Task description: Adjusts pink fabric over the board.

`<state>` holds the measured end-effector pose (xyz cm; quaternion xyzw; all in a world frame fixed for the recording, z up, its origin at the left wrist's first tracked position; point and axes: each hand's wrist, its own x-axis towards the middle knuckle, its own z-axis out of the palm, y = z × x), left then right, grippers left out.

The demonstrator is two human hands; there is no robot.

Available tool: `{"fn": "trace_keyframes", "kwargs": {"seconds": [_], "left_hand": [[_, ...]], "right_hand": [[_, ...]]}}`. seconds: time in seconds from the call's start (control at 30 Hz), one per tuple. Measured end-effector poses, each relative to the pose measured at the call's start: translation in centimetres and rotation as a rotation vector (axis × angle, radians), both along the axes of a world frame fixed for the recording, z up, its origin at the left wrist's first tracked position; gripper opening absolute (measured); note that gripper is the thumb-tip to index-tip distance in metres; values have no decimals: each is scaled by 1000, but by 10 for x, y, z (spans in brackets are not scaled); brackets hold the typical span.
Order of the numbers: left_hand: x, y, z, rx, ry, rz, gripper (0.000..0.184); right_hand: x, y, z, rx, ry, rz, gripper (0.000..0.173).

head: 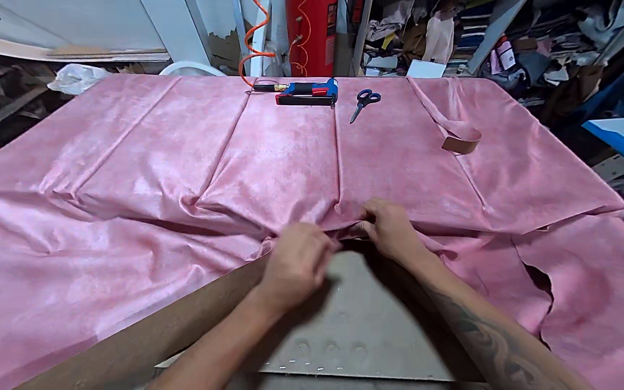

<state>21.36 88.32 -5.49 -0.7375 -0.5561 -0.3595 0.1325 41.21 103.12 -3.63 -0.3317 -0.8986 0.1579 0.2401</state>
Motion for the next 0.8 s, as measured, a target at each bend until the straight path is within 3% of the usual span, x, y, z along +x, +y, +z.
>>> {"fn": "trace_keyframes", "kwargs": {"seconds": [0.07, 0.2, 0.3, 0.47, 0.53, 0.6, 0.67, 0.73, 0.8], "left_hand": [[27, 1, -7, -207, 111, -172, 35], [37, 46, -5, -504, 50, 15, 48], [35, 81, 19, -542, -21, 117, 41], [29, 116, 38, -639, 68, 179, 26], [31, 107, 30, -502, 120, 135, 18], [38, 83, 7, -264, 185, -33, 24], [45, 58, -25, -238, 246, -116, 24], [43, 42, -36, -541, 150, 100, 45], [26, 47, -24, -760, -161, 357, 61]], "right_hand": [[1, 0, 21, -26, -10, 11, 2], [-10, 2, 62, 134, -29, 11, 8], [-16, 17, 86, 204, 12, -17, 7], [-22, 43, 110, 217, 86, -75, 4], [-22, 42, 105, 227, 121, -88, 4], [-21, 37, 99, 234, 169, -90, 3], [-19, 32, 96, 228, 186, -70, 7], [-17, 30, 92, 220, 176, -24, 19], [-17, 29, 90, 215, 127, 6, 26]]}}
